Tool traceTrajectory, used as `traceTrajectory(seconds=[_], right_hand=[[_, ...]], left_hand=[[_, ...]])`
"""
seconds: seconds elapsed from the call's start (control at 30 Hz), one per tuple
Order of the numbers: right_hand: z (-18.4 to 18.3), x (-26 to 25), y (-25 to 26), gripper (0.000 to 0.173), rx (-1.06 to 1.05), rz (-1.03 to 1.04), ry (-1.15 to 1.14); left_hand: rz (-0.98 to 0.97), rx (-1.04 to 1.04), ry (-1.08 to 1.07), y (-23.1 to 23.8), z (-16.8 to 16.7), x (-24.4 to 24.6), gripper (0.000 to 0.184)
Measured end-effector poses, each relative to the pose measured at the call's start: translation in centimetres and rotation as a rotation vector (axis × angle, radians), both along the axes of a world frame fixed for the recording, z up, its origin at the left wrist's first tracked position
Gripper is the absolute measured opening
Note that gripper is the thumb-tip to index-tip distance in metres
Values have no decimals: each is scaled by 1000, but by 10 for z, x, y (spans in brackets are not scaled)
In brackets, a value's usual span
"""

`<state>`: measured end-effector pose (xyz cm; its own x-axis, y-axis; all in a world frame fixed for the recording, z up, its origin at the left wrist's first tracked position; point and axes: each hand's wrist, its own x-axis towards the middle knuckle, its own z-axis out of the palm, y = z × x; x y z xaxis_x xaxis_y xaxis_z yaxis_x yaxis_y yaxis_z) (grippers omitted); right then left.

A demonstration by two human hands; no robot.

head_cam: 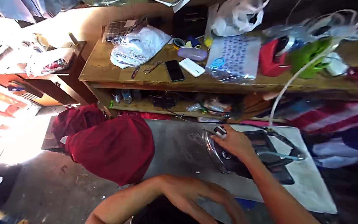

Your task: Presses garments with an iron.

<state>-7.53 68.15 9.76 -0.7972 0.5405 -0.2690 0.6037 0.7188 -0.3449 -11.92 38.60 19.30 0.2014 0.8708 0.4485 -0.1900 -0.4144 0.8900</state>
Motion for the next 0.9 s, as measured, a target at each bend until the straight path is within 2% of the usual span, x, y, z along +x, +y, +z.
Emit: traceTrajectory(seconds=[0.07, 0.1, 0.2, 0.27, 0.3, 0.33, 0.4, 0.53, 0.6, 0.63, 0.7, 0.77, 0.83, 0.9], right_hand=[[-3, 4, 2, 71, -21, 27, 107], [-5, 7, 4, 73, -34, 44, 132], [3, 8, 10, 78, -65, 144, 23], [11, 5, 9, 72, -102, 168, -54], [11, 3, 8, 67, -111, 162, -68], [9, 2, 5, 64, -109, 158, -72], [11, -3, -5, 61, -92, 161, -97], [41, -43, -73, 63, -47, 289, -71], [59, -72, -117, 65, -46, 427, -10], [68, -88, -140, 64, -67, 484, 5], [82, -124, -190, 61, -117, 591, 10], [90, -161, -245, 58, -163, 709, -3], [92, -195, -302, 52, -165, 840, -2], [89, -225, -357, 51, -152, 963, -18]], left_hand=[[53, -369, 133, -31, -58, -7, 52], [70, -591, 128, -52, -85, -3, 50], [176, -1126, 55, -114, -158, 13, 60], [254, -1253, 241, -150, -192, 18, 58], [278, -1276, 389, -166, -199, 16, 47], [303, -1291, 490, -181, -201, 10, 40], [363, -1249, 457, -211, -193, -13, 40], [512, -1248, 167, -288, -110, -86, 38], [804, -1231, 155, -330, -78, -123, 36], [1010, -1222, 191, -350, -73, -143, 35], [1476, -1227, 295, -382, -87, -180, 34], [1784, -1325, 303, -408, -116, -212, 40], [1874, -1406, 165, -426, -141, -233, 50], [1875, -1404, 16, -436, -156, -245, 52]])
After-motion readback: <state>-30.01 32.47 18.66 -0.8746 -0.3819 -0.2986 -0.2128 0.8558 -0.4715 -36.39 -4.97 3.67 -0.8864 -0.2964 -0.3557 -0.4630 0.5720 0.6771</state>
